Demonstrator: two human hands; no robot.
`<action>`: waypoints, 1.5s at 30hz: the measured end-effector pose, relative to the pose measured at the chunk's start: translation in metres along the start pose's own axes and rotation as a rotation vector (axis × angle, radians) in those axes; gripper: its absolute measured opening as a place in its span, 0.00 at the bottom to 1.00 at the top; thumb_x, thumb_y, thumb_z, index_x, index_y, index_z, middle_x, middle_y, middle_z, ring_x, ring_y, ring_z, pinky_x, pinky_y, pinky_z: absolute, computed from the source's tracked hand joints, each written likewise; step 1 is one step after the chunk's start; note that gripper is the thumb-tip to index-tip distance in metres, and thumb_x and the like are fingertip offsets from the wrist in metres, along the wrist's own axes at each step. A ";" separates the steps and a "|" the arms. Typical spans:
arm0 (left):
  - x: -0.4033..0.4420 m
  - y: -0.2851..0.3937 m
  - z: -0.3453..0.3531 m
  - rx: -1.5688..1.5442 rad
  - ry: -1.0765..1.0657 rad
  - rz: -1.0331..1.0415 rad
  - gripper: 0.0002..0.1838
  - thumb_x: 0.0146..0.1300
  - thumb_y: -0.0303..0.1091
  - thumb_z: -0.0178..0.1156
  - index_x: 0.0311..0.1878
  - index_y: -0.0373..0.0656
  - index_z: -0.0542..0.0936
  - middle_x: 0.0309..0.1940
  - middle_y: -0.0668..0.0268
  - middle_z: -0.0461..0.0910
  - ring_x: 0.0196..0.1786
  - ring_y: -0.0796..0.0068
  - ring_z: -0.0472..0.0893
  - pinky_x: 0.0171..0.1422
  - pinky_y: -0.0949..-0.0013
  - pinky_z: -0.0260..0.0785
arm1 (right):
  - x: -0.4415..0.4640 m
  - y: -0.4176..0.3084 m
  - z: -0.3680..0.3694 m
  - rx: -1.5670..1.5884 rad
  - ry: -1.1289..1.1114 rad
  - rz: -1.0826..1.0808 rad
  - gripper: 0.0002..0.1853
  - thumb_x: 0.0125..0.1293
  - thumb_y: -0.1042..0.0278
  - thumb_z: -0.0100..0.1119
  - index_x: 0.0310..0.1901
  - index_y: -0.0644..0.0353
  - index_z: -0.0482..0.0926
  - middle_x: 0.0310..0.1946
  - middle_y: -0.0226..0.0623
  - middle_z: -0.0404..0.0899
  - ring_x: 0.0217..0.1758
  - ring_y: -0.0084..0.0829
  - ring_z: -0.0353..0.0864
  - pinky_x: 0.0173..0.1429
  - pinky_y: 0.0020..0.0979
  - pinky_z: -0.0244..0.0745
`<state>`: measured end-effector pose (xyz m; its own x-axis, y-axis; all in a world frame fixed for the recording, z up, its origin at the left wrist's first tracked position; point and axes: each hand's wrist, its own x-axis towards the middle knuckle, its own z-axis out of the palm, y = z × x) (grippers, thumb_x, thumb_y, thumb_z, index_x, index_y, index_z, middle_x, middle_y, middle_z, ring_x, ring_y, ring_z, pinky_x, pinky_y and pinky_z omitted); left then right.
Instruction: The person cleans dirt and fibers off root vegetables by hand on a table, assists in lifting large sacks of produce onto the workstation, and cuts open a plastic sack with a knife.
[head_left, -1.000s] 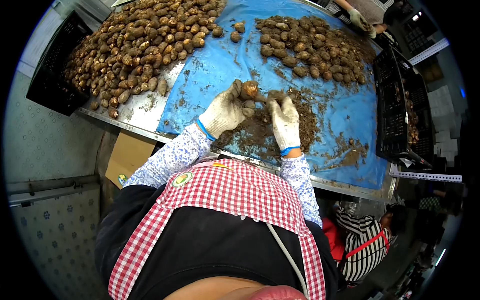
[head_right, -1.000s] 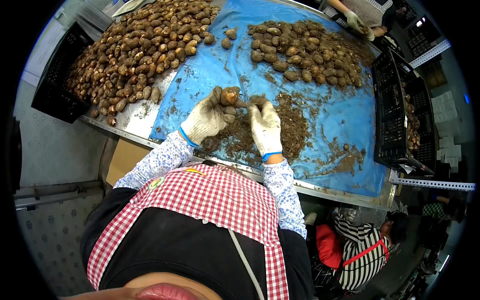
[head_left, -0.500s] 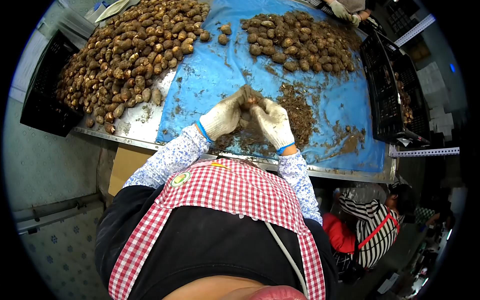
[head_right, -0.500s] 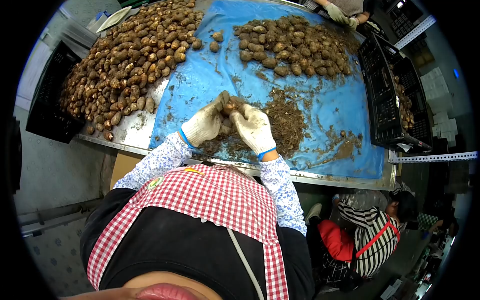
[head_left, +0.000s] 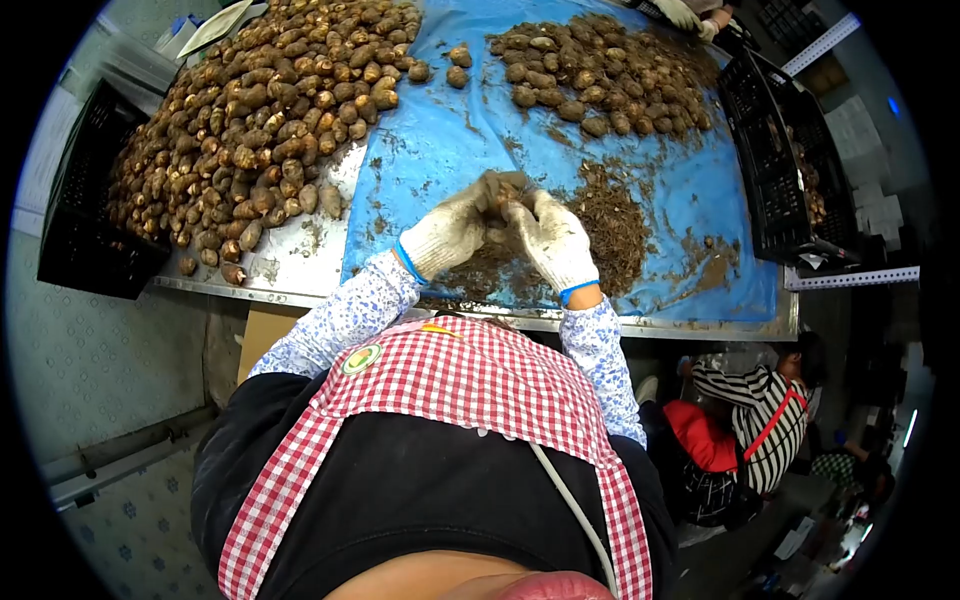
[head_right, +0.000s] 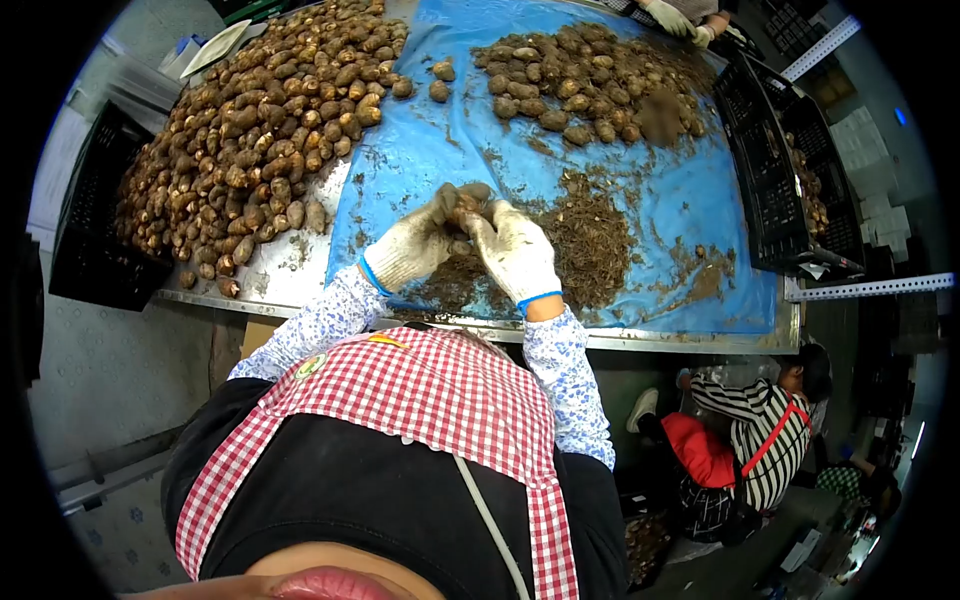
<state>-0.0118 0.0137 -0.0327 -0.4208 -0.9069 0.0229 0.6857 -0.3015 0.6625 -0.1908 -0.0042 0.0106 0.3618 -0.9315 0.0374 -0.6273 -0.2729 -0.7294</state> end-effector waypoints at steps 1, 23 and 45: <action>-0.001 0.003 0.006 0.107 0.107 -0.051 0.30 0.78 0.53 0.42 0.71 0.40 0.67 0.57 0.64 0.76 0.49 0.72 0.79 0.52 0.65 0.77 | 0.000 0.003 0.003 -0.043 -0.007 -0.067 0.15 0.73 0.59 0.56 0.48 0.65 0.80 0.41 0.53 0.84 0.45 0.49 0.85 0.46 0.40 0.78; 0.028 -0.015 -0.019 -0.046 -0.060 -0.230 0.31 0.72 0.39 0.54 0.73 0.34 0.61 0.70 0.52 0.67 0.68 0.55 0.71 0.70 0.50 0.69 | -0.017 0.029 0.019 0.171 0.373 0.268 0.22 0.68 0.51 0.57 0.40 0.68 0.78 0.38 0.55 0.79 0.48 0.54 0.79 0.52 0.48 0.73; 0.139 0.060 -0.037 2.177 0.424 0.289 0.27 0.67 0.33 0.60 0.67 0.32 0.71 0.65 0.46 0.72 0.67 0.52 0.73 0.68 0.56 0.70 | -0.106 0.130 -0.085 -0.197 1.094 -0.021 0.09 0.65 0.63 0.62 0.28 0.55 0.82 0.22 0.40 0.79 0.23 0.39 0.78 0.30 0.36 0.76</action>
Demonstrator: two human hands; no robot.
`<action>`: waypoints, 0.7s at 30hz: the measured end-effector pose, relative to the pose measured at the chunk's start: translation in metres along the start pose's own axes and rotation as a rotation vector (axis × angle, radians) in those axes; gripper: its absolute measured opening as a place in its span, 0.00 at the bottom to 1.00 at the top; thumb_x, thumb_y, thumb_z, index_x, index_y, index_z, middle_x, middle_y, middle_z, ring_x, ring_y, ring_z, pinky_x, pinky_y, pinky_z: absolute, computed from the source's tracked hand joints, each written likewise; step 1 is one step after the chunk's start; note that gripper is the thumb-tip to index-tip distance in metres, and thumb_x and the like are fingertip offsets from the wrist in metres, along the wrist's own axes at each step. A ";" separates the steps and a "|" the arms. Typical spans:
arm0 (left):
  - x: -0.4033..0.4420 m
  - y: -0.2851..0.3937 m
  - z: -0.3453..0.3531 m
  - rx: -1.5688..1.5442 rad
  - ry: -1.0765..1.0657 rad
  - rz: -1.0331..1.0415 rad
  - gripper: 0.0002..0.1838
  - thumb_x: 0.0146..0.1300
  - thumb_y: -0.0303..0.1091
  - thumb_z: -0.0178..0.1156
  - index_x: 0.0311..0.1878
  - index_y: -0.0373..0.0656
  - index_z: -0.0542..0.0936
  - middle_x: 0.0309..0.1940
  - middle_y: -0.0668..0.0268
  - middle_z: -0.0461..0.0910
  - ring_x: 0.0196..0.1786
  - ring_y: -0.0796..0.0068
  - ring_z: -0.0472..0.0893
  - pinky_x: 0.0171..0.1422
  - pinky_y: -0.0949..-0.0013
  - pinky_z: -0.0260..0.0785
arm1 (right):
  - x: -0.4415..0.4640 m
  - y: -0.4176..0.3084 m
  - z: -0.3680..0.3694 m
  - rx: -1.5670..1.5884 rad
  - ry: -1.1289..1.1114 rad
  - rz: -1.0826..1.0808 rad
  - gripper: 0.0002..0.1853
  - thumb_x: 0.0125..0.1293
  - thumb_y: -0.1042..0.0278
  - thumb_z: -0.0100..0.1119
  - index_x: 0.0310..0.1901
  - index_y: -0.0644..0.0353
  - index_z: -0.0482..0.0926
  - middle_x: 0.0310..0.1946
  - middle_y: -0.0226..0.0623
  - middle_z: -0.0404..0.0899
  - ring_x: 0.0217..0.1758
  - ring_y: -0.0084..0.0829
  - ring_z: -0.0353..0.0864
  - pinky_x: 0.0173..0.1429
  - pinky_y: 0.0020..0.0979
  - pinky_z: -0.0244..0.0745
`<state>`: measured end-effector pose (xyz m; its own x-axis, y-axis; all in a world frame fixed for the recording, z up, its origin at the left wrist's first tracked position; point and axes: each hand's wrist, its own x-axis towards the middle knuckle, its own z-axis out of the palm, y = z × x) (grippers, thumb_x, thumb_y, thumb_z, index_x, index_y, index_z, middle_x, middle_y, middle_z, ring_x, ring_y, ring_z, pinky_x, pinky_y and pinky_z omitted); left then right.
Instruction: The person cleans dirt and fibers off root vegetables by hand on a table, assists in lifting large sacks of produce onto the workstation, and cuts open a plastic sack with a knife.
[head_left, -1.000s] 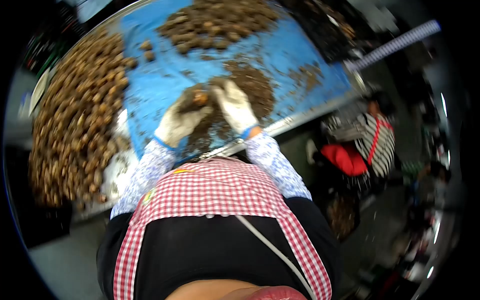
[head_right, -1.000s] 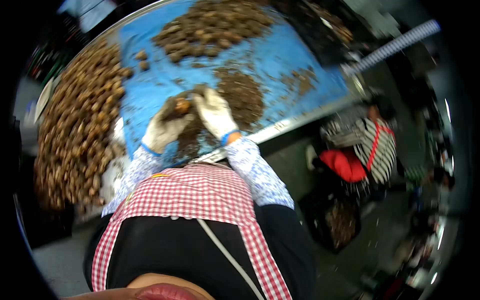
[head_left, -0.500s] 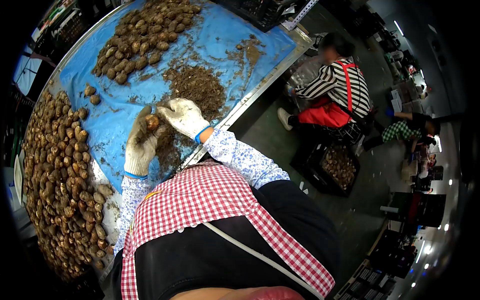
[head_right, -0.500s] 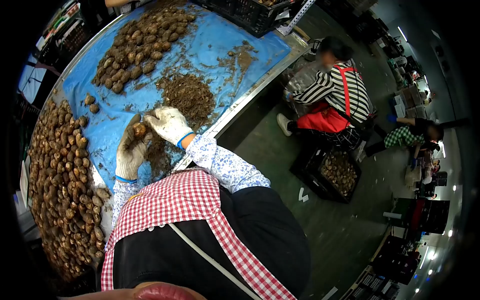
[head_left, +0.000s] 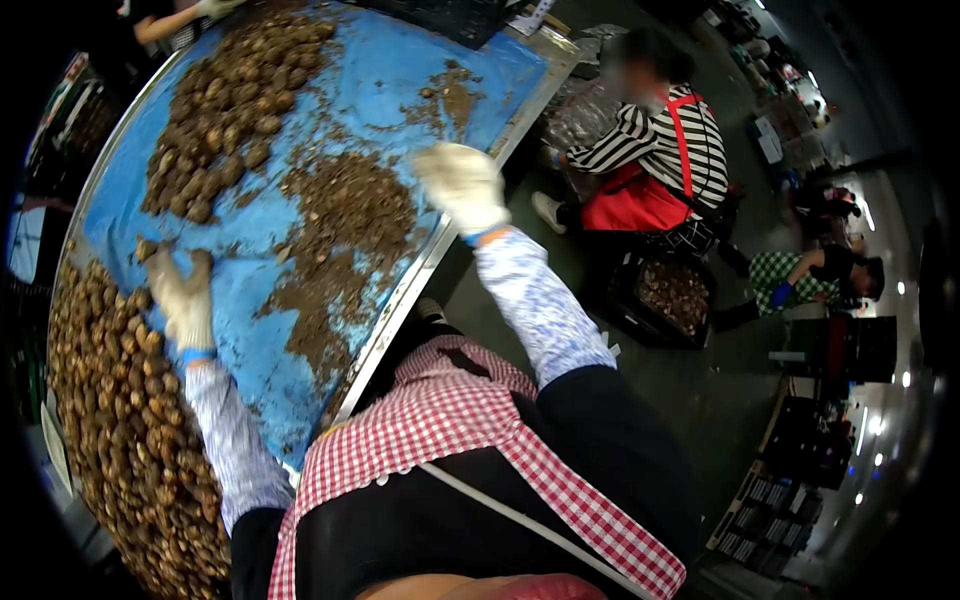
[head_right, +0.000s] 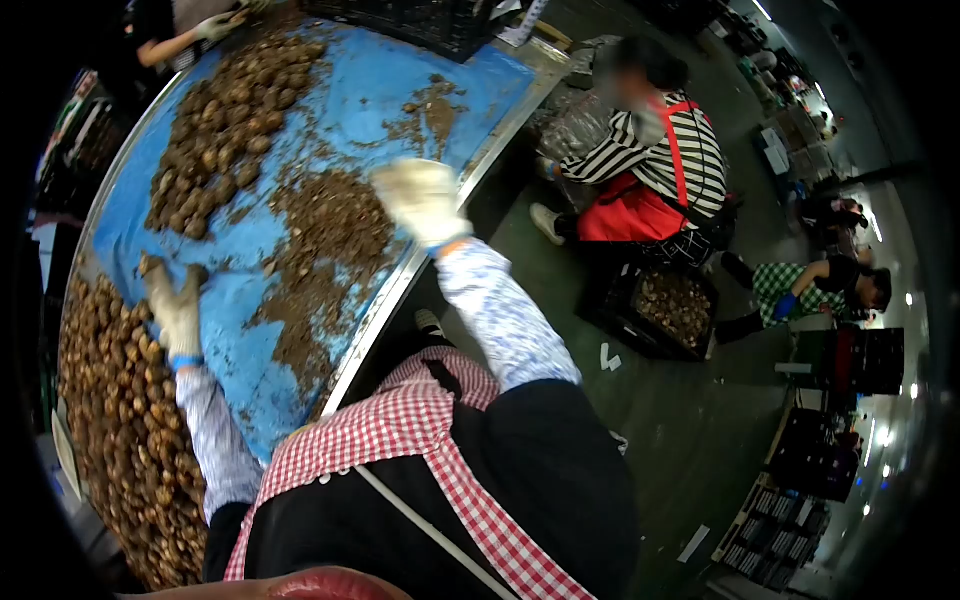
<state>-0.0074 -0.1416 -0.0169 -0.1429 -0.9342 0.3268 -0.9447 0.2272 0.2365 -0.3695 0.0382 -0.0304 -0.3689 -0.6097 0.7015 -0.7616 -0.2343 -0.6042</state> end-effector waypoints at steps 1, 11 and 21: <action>-0.012 0.006 -0.010 -0.078 0.143 0.049 0.26 0.67 0.31 0.59 0.67 0.33 0.71 0.65 0.47 0.72 0.66 0.53 0.73 0.68 0.58 0.70 | -0.015 0.026 -0.042 -0.062 -0.041 0.551 0.11 0.66 0.63 0.61 0.27 0.56 0.81 0.22 0.41 0.80 0.25 0.39 0.79 0.31 0.37 0.75; -0.153 0.422 0.114 -0.964 -1.023 0.172 0.19 0.70 0.32 0.51 0.60 0.36 0.76 0.55 0.52 0.81 0.54 0.59 0.82 0.57 0.62 0.74 | -0.309 0.539 -0.250 0.114 0.210 1.612 0.15 0.72 0.58 0.44 0.46 0.55 0.80 0.41 0.33 0.80 0.45 0.33 0.77 0.46 0.39 0.69; -0.094 0.772 0.338 -0.630 -0.477 0.987 0.22 0.63 0.44 0.59 0.56 0.41 0.76 0.44 0.48 0.80 0.35 0.49 0.83 0.39 0.53 0.78 | -0.408 0.633 -0.262 -1.203 -1.169 1.368 0.16 0.72 0.56 0.49 0.49 0.49 0.85 0.57 0.33 0.77 0.59 0.32 0.76 0.54 0.39 0.74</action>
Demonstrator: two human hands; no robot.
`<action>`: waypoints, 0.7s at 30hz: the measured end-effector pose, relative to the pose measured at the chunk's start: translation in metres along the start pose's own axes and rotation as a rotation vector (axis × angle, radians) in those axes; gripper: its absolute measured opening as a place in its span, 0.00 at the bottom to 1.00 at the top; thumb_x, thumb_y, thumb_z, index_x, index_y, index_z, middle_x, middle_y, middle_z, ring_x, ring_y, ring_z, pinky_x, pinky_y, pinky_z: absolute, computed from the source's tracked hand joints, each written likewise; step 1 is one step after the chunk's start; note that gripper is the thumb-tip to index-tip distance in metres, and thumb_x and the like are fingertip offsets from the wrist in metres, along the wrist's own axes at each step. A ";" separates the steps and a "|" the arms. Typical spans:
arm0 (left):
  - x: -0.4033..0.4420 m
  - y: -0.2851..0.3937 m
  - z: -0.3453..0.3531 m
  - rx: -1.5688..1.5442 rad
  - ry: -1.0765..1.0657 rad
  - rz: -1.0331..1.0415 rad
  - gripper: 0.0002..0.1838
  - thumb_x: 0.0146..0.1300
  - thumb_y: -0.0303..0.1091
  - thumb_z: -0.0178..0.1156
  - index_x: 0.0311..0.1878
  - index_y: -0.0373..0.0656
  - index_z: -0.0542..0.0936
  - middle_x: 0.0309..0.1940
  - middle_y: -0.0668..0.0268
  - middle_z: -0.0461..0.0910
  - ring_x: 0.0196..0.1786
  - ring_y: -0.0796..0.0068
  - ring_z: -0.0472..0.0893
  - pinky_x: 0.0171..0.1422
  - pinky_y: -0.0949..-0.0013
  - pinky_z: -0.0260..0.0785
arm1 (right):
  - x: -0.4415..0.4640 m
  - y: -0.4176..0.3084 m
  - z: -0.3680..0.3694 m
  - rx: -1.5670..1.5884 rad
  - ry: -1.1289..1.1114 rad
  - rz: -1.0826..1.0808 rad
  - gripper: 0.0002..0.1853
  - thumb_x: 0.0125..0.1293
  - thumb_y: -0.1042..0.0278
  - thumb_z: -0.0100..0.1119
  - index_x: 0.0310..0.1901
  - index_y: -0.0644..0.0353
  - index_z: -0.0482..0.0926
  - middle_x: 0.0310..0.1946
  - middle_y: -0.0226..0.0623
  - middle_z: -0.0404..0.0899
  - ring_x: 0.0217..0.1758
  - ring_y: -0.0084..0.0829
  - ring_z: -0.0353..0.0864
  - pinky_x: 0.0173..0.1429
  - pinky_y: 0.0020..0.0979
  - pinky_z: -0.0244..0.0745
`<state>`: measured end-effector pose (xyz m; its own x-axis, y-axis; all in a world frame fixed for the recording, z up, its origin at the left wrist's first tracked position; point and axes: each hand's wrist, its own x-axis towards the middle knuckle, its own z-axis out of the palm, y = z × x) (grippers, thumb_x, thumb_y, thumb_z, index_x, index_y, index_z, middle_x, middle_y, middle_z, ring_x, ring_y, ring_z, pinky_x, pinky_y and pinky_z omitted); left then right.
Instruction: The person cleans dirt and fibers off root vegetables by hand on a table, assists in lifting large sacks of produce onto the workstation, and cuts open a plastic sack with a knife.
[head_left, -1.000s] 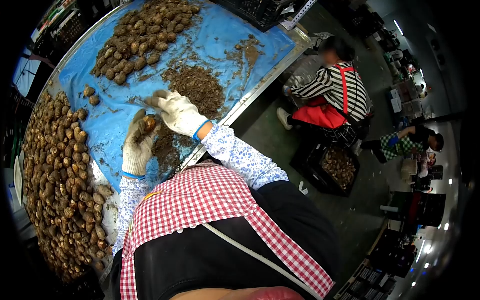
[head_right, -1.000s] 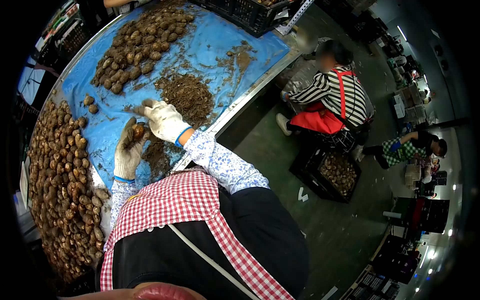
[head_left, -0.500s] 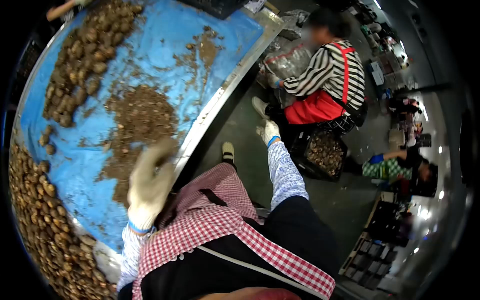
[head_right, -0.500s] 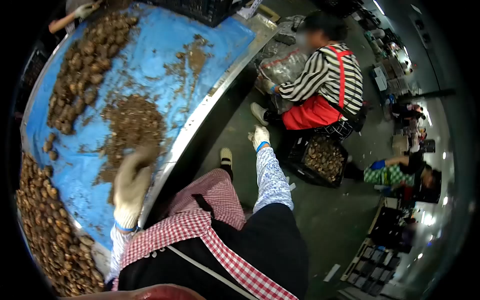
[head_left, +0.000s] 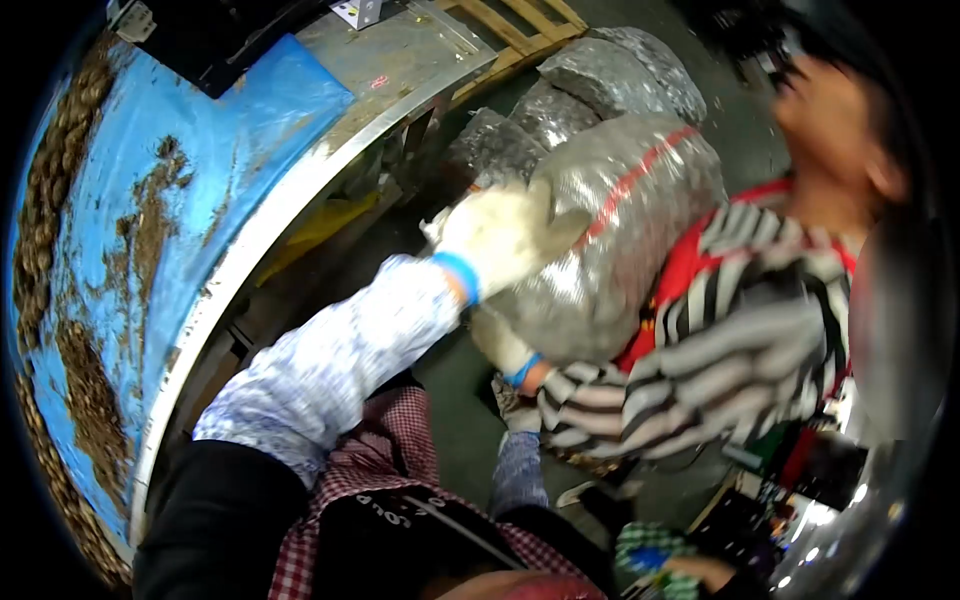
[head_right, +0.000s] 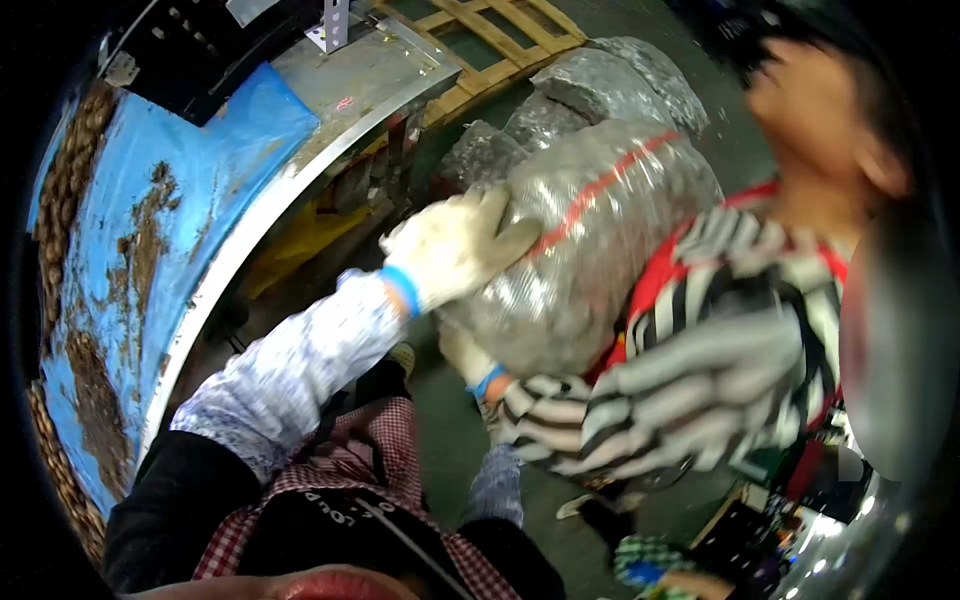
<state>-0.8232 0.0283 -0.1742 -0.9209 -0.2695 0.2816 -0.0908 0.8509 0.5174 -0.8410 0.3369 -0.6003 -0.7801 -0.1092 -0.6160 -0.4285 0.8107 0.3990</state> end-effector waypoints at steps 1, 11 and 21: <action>-0.004 0.000 -0.003 -0.200 -0.013 -0.367 0.18 0.66 0.41 0.58 0.55 0.42 0.76 0.39 0.54 0.78 0.33 0.56 0.83 0.37 0.61 0.78 | 0.002 0.000 0.004 0.018 0.004 -0.018 0.16 0.72 0.56 0.49 0.49 0.49 0.84 0.56 0.33 0.77 0.58 0.32 0.76 0.53 0.39 0.74; -0.102 -0.013 -0.093 0.263 -0.072 0.236 0.19 0.68 0.34 0.51 0.62 0.46 0.74 0.31 0.56 0.73 0.28 0.63 0.81 0.25 0.65 0.73 | -0.034 -0.049 -0.006 0.435 0.129 -0.168 0.13 0.73 0.55 0.48 0.45 0.51 0.81 0.45 0.31 0.75 0.46 0.29 0.74 0.44 0.35 0.72; -0.260 0.110 -0.356 -0.173 -0.551 -0.346 0.20 0.67 0.46 0.61 0.55 0.45 0.79 0.29 0.54 0.78 0.29 0.59 0.82 0.28 0.59 0.73 | -0.302 0.051 -0.007 2.064 -0.767 -0.388 0.13 0.73 0.54 0.48 0.41 0.53 0.77 0.34 0.29 0.74 0.35 0.26 0.72 0.36 0.32 0.71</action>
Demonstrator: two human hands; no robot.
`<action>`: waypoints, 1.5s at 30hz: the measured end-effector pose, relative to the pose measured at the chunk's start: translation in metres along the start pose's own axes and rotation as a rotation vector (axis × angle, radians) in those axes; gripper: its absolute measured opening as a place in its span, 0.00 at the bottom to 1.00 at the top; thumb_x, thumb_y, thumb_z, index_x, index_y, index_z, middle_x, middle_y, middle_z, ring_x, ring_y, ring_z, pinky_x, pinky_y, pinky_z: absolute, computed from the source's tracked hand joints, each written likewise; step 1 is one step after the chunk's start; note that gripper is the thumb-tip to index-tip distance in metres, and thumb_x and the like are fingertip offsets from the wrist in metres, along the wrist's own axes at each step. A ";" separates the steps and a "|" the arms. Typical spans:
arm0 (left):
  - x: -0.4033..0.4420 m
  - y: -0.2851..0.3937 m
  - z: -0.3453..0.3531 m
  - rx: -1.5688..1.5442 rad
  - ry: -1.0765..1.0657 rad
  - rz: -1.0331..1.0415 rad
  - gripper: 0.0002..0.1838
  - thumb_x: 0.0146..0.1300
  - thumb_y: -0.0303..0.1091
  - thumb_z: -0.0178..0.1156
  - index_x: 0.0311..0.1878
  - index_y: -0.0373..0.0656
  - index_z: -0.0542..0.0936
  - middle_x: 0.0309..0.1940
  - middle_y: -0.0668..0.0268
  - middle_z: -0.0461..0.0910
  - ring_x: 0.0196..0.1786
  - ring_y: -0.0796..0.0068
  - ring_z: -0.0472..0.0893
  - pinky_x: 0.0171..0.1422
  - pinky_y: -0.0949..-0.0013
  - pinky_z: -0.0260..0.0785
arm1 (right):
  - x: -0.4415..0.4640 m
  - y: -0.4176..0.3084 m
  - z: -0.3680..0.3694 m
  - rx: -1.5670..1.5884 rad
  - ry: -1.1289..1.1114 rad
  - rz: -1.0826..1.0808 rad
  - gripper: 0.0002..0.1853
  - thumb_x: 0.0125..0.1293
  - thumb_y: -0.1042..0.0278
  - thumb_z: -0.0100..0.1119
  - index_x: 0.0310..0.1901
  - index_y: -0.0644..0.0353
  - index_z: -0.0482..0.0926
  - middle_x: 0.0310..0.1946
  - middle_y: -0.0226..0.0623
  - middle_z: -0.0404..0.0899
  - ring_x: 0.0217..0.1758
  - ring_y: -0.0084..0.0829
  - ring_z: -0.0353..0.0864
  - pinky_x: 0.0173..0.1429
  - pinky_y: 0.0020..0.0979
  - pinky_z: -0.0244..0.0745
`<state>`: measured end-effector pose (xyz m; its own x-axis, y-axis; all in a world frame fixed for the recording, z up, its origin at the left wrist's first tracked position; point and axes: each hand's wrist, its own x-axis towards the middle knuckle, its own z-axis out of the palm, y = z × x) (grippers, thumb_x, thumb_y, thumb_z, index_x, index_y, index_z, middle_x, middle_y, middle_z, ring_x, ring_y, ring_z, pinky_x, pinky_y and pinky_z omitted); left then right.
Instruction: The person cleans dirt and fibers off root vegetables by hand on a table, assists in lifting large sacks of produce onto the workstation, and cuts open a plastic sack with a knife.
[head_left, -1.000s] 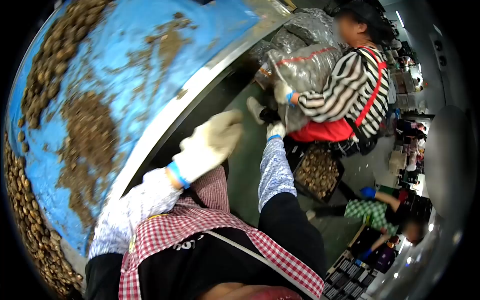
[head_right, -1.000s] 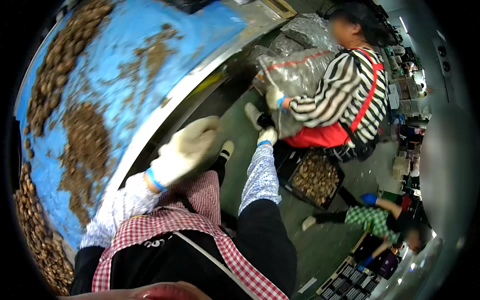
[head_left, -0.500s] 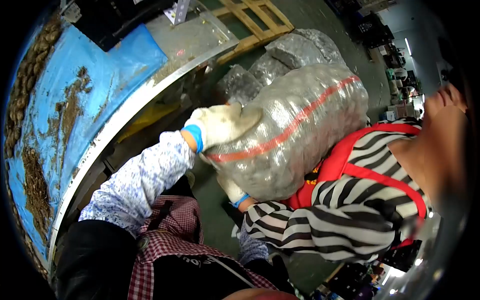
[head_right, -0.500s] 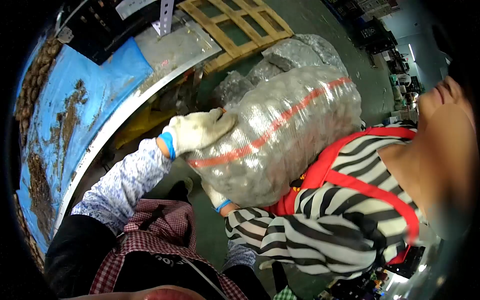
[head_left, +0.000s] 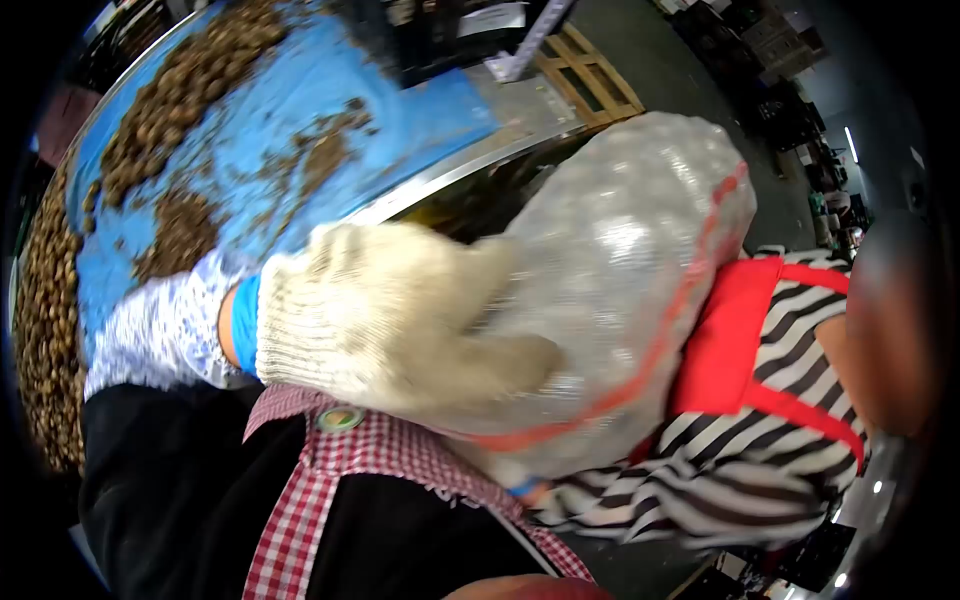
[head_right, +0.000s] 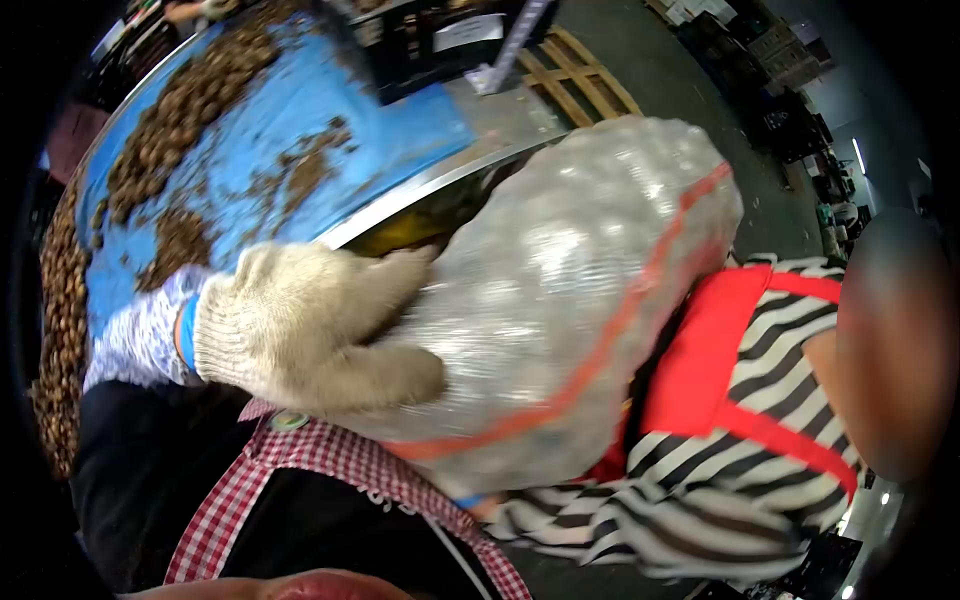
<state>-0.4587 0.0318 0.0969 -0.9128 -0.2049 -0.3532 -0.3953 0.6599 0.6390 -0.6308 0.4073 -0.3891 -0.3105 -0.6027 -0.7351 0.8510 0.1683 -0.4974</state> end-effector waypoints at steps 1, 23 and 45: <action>-0.025 0.005 -0.003 0.029 0.097 0.147 0.21 0.67 0.47 0.60 0.56 0.45 0.79 0.31 0.54 0.78 0.31 0.59 0.82 0.30 0.60 0.74 | -0.018 0.019 0.025 0.062 -0.094 0.008 0.13 0.73 0.54 0.48 0.41 0.53 0.77 0.33 0.29 0.74 0.34 0.26 0.72 0.35 0.32 0.71; -0.182 0.143 -0.003 0.339 0.721 0.931 0.19 0.67 0.54 0.55 0.46 0.52 0.86 0.41 0.60 0.85 0.45 0.59 0.84 0.49 0.60 0.76 | -0.220 0.122 0.423 0.718 -1.146 0.434 0.13 0.73 0.62 0.45 0.29 0.51 0.71 0.22 0.24 0.63 0.22 0.24 0.61 0.25 0.28 0.57; -0.302 -0.517 -0.053 -1.017 1.122 0.064 0.24 0.79 0.49 0.38 0.65 0.42 0.70 0.63 0.55 0.72 0.61 0.60 0.74 0.67 0.61 0.68 | -0.147 0.103 0.608 0.208 -0.633 0.051 0.26 0.75 0.48 0.39 0.67 0.52 0.68 0.58 0.38 0.75 0.49 0.42 0.76 0.42 0.46 0.73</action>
<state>0.0162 -0.2860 -0.0905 -0.3480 -0.9340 0.0811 0.1749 0.0203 0.9844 -0.2406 0.0387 -0.0523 -0.0132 -0.9500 -0.3120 0.9417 0.0930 -0.3233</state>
